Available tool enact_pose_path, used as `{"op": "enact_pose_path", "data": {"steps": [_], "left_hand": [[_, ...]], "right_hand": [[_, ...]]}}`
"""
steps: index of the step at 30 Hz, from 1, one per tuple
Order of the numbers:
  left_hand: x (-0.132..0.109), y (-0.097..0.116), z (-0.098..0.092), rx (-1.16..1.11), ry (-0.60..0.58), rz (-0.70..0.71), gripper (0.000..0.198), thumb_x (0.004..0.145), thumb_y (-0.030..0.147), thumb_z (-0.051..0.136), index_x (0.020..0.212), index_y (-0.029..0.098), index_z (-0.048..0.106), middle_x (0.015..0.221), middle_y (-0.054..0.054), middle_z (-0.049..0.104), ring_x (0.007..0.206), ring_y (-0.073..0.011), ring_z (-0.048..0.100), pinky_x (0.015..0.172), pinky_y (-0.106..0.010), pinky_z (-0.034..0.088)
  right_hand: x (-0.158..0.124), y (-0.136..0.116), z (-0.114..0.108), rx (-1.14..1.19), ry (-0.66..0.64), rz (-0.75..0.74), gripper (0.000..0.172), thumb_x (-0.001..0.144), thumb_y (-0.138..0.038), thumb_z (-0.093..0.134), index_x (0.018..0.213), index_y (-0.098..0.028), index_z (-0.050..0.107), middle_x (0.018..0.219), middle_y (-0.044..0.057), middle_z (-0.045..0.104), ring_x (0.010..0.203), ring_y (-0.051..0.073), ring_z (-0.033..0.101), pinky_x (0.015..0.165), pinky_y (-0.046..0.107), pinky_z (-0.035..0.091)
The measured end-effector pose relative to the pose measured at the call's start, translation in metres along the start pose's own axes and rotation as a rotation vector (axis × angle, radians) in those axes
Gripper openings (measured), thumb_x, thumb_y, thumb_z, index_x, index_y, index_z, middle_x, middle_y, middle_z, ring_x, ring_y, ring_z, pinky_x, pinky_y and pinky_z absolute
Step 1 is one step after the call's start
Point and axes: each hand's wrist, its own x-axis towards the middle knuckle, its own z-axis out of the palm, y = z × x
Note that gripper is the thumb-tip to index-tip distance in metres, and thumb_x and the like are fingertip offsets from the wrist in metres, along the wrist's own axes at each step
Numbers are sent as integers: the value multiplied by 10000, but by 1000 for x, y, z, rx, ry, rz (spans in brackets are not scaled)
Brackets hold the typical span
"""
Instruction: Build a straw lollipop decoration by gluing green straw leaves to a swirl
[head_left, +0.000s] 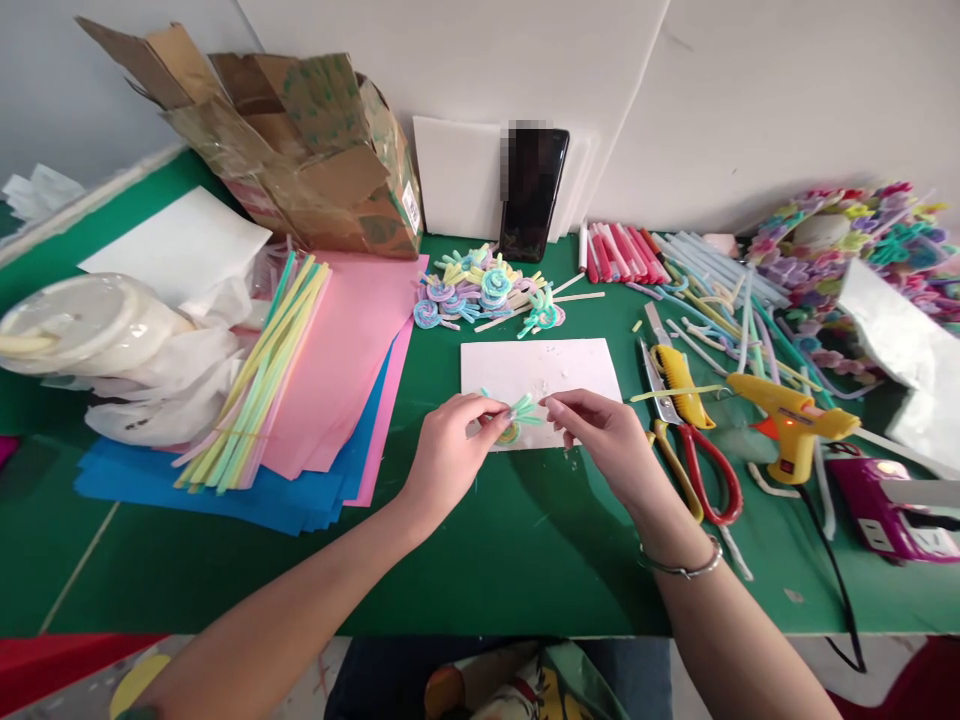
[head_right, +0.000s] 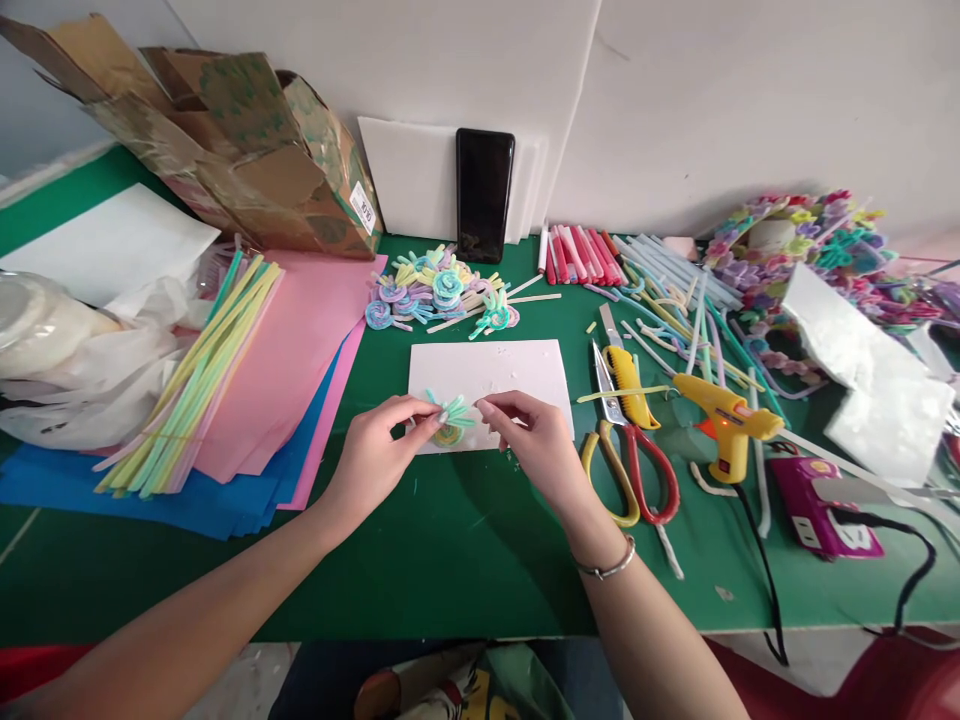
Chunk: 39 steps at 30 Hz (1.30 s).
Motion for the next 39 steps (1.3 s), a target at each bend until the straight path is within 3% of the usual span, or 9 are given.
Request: {"op": "enact_pose_path", "data": {"steps": [3,6,10,19,28,33,36,39], "left_hand": [[-2,0,0,135,79,136,157,909,239,542,799,191,644,751,-9,697,660,-138,616,583,-250,482],[-4,1,-1,347,191,380,72,894,197,580,848,186,634,767,-3,710,705,-150,626,658,-286,455],[-7,3,-1,487,226,605,69,847,146,647,903,181,625,813,14,729,744,-146,648,728,-296,433],[-1,-7,-14,479,164,612,84,867,148,621,946,174,610,847,-16,724,768,-144,650,736,-289,463],[-8,-23,-22,552,-48,730,94,895,137,572,969,163,624,881,-14,717,807,-141,643,757,-283,468],[-9,-20,-19,456,-9,620,75,895,150,574,944,170,627,865,-17,714,798,-151,640,746,-291,476],[-10,-13,-14,301,23,356,88,912,219,555,921,180,633,843,-24,707,777,-157,631,699,-285,498],[-9,-5,-9,138,-33,121,95,878,261,602,907,187,655,808,-23,698,746,-156,632,642,-261,515]], "right_hand": [[-2,-2,1,41,-2,1,252,755,-420,690,799,-172,694,682,15,648,589,100,544,489,218,471],[-4,-4,4,120,-50,17,257,757,-429,688,788,-174,688,676,19,655,633,119,593,490,219,508],[-6,-4,8,177,-75,3,218,724,-396,729,790,-190,695,731,15,674,670,125,627,559,246,568],[0,8,-3,75,-31,-11,209,628,-316,801,779,-208,704,807,24,717,789,165,672,730,307,575],[4,18,-6,-31,12,3,195,657,-309,759,819,-208,719,818,40,736,804,188,693,744,336,579],[1,17,-3,-38,-6,-2,189,678,-278,749,857,-219,728,874,36,745,840,186,700,759,321,589],[-3,13,3,-17,-42,-48,181,688,-264,751,861,-218,722,886,31,742,825,177,700,757,312,595],[-7,10,8,9,-67,-104,163,700,-264,750,852,-218,714,869,25,738,797,169,700,747,307,602]]}}
